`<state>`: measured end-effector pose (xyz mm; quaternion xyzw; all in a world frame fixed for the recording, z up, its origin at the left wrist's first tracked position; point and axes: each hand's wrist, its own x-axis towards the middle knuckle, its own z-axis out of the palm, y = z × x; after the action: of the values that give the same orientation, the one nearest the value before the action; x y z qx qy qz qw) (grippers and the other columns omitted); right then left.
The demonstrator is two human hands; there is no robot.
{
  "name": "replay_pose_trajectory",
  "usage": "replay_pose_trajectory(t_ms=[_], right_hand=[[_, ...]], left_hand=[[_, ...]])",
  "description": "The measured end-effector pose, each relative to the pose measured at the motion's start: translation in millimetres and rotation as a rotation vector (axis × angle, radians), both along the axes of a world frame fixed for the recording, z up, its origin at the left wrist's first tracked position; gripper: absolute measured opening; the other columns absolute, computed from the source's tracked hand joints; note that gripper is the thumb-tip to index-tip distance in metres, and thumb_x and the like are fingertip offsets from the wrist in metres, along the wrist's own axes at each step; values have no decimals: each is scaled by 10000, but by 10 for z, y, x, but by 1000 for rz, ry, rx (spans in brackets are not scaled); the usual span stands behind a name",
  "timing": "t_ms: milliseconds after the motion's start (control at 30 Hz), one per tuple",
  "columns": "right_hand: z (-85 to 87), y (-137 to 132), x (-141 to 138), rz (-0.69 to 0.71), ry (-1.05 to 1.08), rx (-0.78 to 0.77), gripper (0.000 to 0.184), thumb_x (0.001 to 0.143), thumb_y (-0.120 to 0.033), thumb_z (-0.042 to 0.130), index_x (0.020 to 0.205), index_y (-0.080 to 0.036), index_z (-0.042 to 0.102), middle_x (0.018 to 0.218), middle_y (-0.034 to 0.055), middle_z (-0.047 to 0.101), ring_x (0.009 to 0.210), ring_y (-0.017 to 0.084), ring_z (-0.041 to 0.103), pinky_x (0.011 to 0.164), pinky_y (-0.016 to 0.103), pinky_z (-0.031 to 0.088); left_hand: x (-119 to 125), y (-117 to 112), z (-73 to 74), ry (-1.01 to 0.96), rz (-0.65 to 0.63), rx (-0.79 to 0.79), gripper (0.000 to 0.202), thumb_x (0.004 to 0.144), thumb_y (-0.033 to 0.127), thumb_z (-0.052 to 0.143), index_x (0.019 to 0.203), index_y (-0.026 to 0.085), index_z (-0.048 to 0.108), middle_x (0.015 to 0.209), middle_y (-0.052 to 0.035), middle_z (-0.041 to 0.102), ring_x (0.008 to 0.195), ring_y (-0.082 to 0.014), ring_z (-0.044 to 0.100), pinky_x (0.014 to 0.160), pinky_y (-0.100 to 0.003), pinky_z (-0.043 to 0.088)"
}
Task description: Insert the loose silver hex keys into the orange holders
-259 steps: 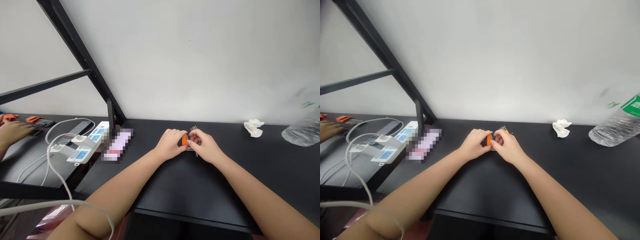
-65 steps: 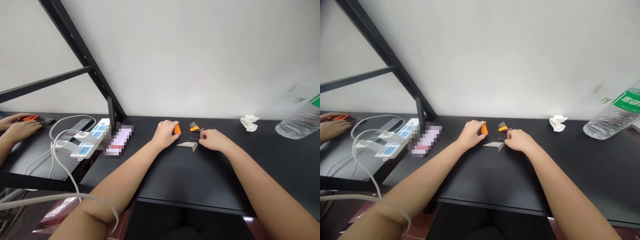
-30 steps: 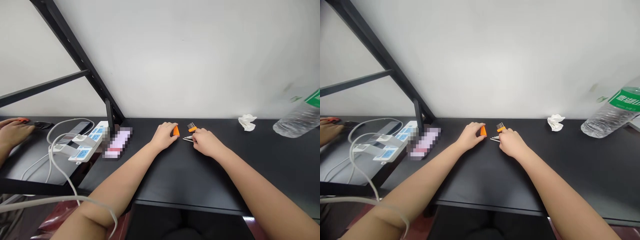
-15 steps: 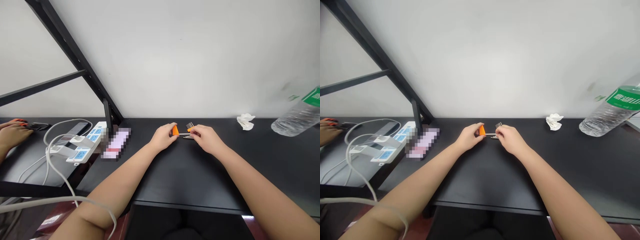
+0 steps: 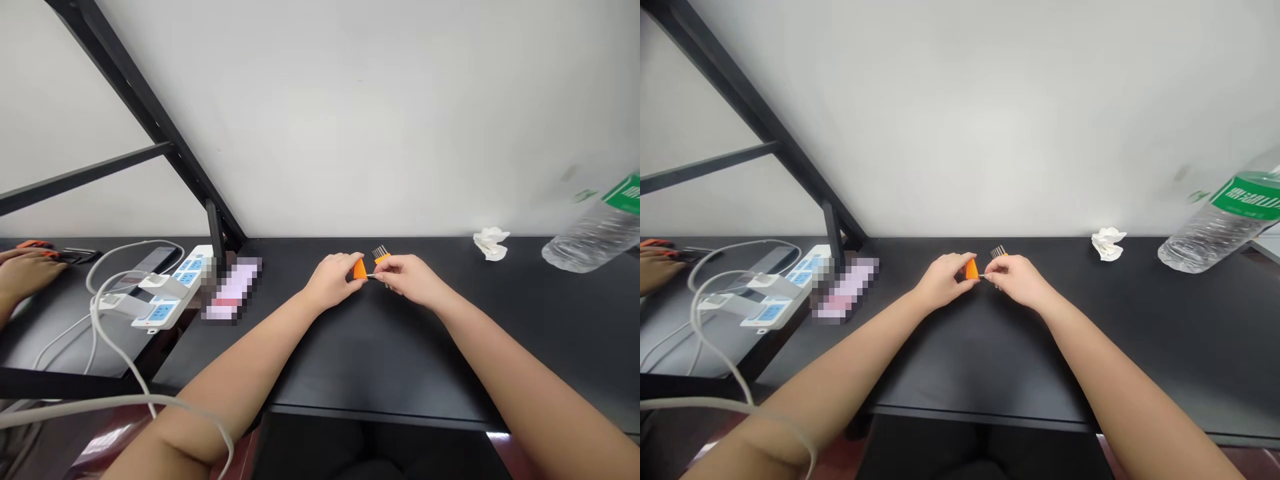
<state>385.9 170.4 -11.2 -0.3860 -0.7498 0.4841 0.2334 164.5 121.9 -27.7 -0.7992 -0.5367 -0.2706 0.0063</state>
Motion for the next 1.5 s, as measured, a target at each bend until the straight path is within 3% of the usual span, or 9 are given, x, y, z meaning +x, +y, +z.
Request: replay_pose_trajectory(t_ms=[133, 367, 600, 700, 900, 1133, 1233, 1333, 1500], right_hand=[[-72, -56, -122, 22, 127, -74, 221, 830, -254, 642, 1041, -199, 603, 962, 24, 659, 738, 133, 660, 668, 267, 542], [-168, 98, 63, -18, -408, 571, 129, 881, -161, 556, 887, -191, 681, 1027, 62, 627, 853, 166, 600, 807, 320, 471], [-136, 37, 26, 43, -653, 627, 111, 814, -75, 566, 777, -163, 623, 980, 109, 637, 856, 202, 599, 729, 294, 425], [-80, -23, 7, 40, -610, 585, 97, 786, -83, 586, 771, -179, 582, 897, 72, 647, 792, 184, 588, 675, 276, 389], [-41, -24, 25, 2, -235, 549, 76, 909, -187, 558, 835, -196, 571, 794, -4, 616, 691, 126, 540, 658, 246, 384], [-61, -22, 22, 2, -235, 710, 165, 967, -163, 492, 853, -180, 610, 887, 43, 611, 753, 145, 545, 707, 271, 412], [-35, -59, 19, 52, -262, 779, 229, 990, -161, 429, 937, -176, 651, 985, 81, 628, 802, 162, 565, 753, 298, 437], [-62, -85, -37, 117, -166, 694, 219, 952, -139, 452, 983, -190, 663, 1012, 71, 657, 880, 173, 599, 817, 311, 460], [-223, -35, -167, 62, 50, 142, 133, 834, -136, 488, 930, -199, 554, 820, 4, 642, 735, 146, 619, 683, 271, 485]], left_hand=[[57, -19, 12, 30, -30, 13, 438, 862, 302, 718, 1271, 214, 590, 928, -27, 709, 881, -213, 680, 897, -378, 519], [-44, 14, 30, -25, 98, -72, 547, 845, 249, 680, 1373, 224, 536, 1014, -28, 732, 916, -206, 698, 894, -353, 543], [-66, 33, 28, -40, 112, -108, 540, 830, 231, 655, 1359, 216, 543, 1022, -32, 729, 926, -208, 697, 901, -356, 546], [-73, 36, 37, -22, 104, -103, 508, 839, 239, 647, 1338, 226, 554, 996, -25, 718, 906, -202, 686, 878, -343, 542], [-65, 18, 49, -13, 74, -97, 465, 846, 254, 656, 1301, 252, 562, 929, 7, 707, 844, -182, 672, 852, -326, 527], [-66, 12, 39, -20, 63, -83, 448, 855, 278, 667, 1290, 261, 564, 944, 6, 712, 832, -175, 674, 834, -316, 528], [-50, 0, 44, -1, 52, -79, 441, 858, 294, 677, 1283, 248, 569, 928, 0, 712, 835, -186, 674, 917, -364, 515], [-2, -25, 55, 33, 18, -55, 440, 853, 289, 687, 1277, 249, 574, 951, -14, 723, 927, -217, 678, 1034, -435, 461], [52, -48, 59, 37, -33, -56, 404, 849, 290, 688, 1238, 256, 589, 936, -19, 715, 976, -233, 666, 1021, -427, 459]])
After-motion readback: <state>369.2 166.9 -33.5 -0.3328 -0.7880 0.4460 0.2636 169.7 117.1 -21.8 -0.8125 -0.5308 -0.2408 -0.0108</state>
